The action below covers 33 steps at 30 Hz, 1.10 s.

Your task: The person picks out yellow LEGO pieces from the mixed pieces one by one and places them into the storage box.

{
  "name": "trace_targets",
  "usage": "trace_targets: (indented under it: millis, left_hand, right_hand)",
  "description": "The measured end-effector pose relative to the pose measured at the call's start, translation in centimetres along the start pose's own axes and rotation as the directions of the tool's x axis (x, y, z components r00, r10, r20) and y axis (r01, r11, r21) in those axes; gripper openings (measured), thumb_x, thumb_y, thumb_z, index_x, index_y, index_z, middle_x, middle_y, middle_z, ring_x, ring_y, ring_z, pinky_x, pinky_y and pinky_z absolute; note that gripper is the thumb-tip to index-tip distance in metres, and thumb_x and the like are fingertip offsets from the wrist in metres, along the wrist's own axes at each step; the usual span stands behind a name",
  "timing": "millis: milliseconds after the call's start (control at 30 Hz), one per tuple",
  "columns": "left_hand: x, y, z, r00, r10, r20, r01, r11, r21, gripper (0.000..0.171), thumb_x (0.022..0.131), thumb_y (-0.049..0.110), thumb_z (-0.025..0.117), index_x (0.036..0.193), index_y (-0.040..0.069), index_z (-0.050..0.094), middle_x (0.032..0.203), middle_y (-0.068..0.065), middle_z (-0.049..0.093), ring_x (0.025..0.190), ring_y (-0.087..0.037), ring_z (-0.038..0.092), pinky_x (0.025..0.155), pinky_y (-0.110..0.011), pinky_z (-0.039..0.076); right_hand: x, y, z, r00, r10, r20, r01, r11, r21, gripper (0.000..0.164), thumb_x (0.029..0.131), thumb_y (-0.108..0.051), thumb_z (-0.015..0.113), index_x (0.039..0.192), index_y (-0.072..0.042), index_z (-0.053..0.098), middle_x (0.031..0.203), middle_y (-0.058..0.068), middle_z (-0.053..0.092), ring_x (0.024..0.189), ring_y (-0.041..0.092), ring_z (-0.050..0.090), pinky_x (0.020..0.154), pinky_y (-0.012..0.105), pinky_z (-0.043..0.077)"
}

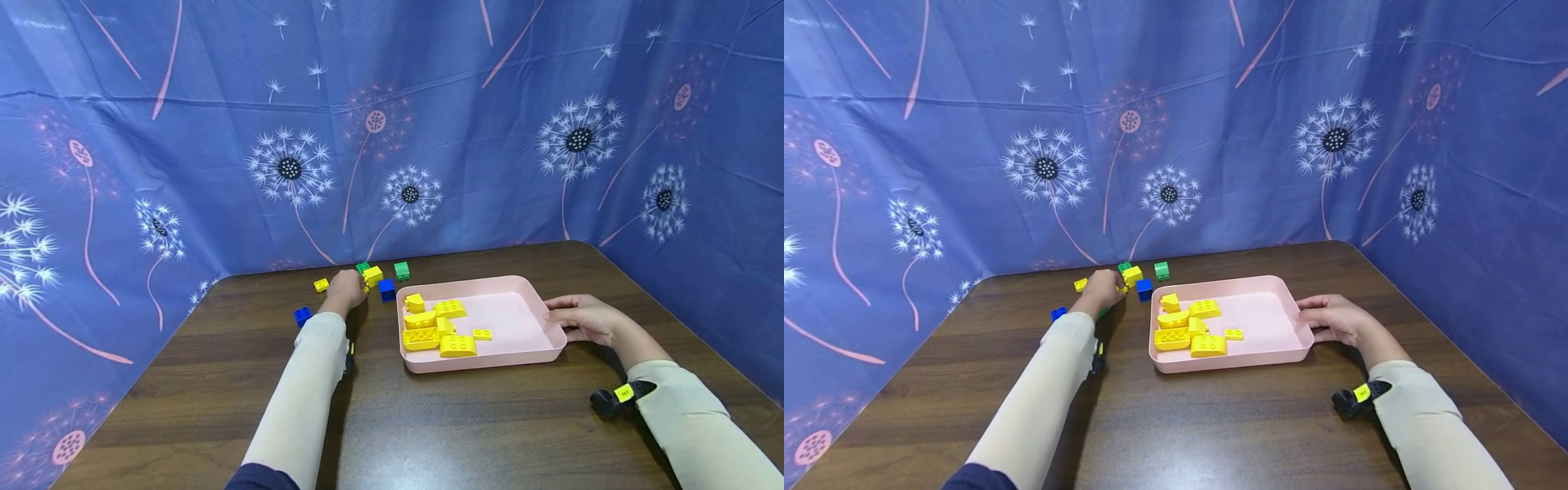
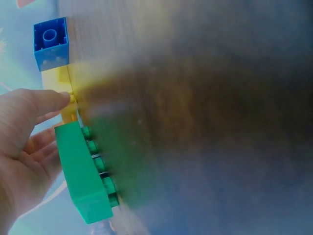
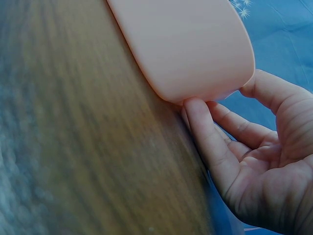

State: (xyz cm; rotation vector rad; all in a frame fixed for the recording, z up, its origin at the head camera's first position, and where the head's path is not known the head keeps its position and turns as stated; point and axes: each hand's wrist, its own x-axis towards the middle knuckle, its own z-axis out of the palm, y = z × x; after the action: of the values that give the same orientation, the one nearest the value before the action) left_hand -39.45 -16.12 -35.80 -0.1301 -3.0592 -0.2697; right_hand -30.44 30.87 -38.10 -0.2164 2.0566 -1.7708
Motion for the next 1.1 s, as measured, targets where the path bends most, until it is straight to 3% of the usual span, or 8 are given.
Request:
trace_targets:
  millis: [167,267,400,533,867,1100]
  left_hand:
    - [-0.2,-0.1,-0.2,0.999,0.019,-0.039,-0.021,0.999,-0.045,0.009,0.085,0.016,0.071,0.083,0.008,0.075,0.086,-0.004,0.07,0.082,-0.022,0.062,0.08,-0.038,0.053]
    - [-0.5,-0.1,-0.4,0.997,0.027,-0.069,-0.033,0.996,-0.084,0.015,0.084,0.015,0.071,0.095,0.007,0.076,0.098,-0.006,0.071,0.091,-0.024,0.064,0.085,-0.039,0.052]
    - [-0.8,-0.3,-0.8,0.994,0.036,-0.106,-0.048,0.991,-0.121,0.02,0.082,0.013,0.071,0.1,0.006,0.076,0.105,-0.007,0.071,0.099,-0.026,0.064,0.089,-0.039,0.051]
    - [-1.1,-0.4,-1.0,0.988,0.063,-0.14,-0.08,0.99,-0.119,0.02,0.08,0.013,0.069,0.098,0.008,0.076,0.105,-0.006,0.071,0.1,-0.027,0.064,0.089,-0.039,0.051]
    - [-2.4,0.1,-2.1,0.977,0.142,-0.156,-0.161,0.98,-0.117,0.016,0.082,0.015,0.072,0.095,0.006,0.075,0.101,-0.007,0.071,0.097,-0.027,0.063,0.089,-0.041,0.051]
    - [-3.4,1.4,-3.3,0.945,0.25,-0.211,-0.275,0.956,-0.1,0.014,0.08,0.014,0.071,0.091,0.007,0.076,0.095,-0.008,0.07,0.091,-0.025,0.062,0.082,-0.038,0.053]
  right_hand:
    - [0.0,-0.1,0.1,1.0,-0.003,-0.003,0.003,1.0,-0.006,0.063,0.094,-0.008,0.059,0.14,0.019,0.027,0.102,0.004,0.065,0.091,0.016,0.064,0.079,0.04,0.056]
    - [0.0,-0.1,0.1,1.0,-0.004,-0.002,0.004,1.0,-0.005,0.063,0.094,-0.008,0.059,0.14,0.019,0.027,0.102,0.004,0.065,0.091,0.016,0.065,0.079,0.041,0.056]
    - [-0.1,-0.2,0.1,1.0,-0.004,-0.001,0.004,1.0,-0.002,0.062,0.094,-0.008,0.059,0.14,0.019,0.028,0.102,0.004,0.066,0.091,0.016,0.065,0.079,0.041,0.056]
    - [-0.1,-0.2,0.2,1.0,-0.004,-0.001,0.004,1.0,-0.006,0.062,0.094,-0.008,0.059,0.14,0.019,0.028,0.102,0.004,0.066,0.091,0.016,0.065,0.079,0.041,0.056]
    - [-0.1,-0.1,0.2,1.0,-0.003,-0.002,0.003,1.0,-0.006,0.061,0.094,-0.009,0.059,0.139,0.019,0.03,0.103,0.004,0.066,0.091,0.016,0.065,0.079,0.041,0.056]
    - [-0.2,-0.3,0.3,1.0,-0.005,0.0,0.005,1.0,-0.001,0.06,0.093,-0.008,0.059,0.139,0.019,0.031,0.102,0.003,0.067,0.091,0.015,0.065,0.079,0.041,0.056]
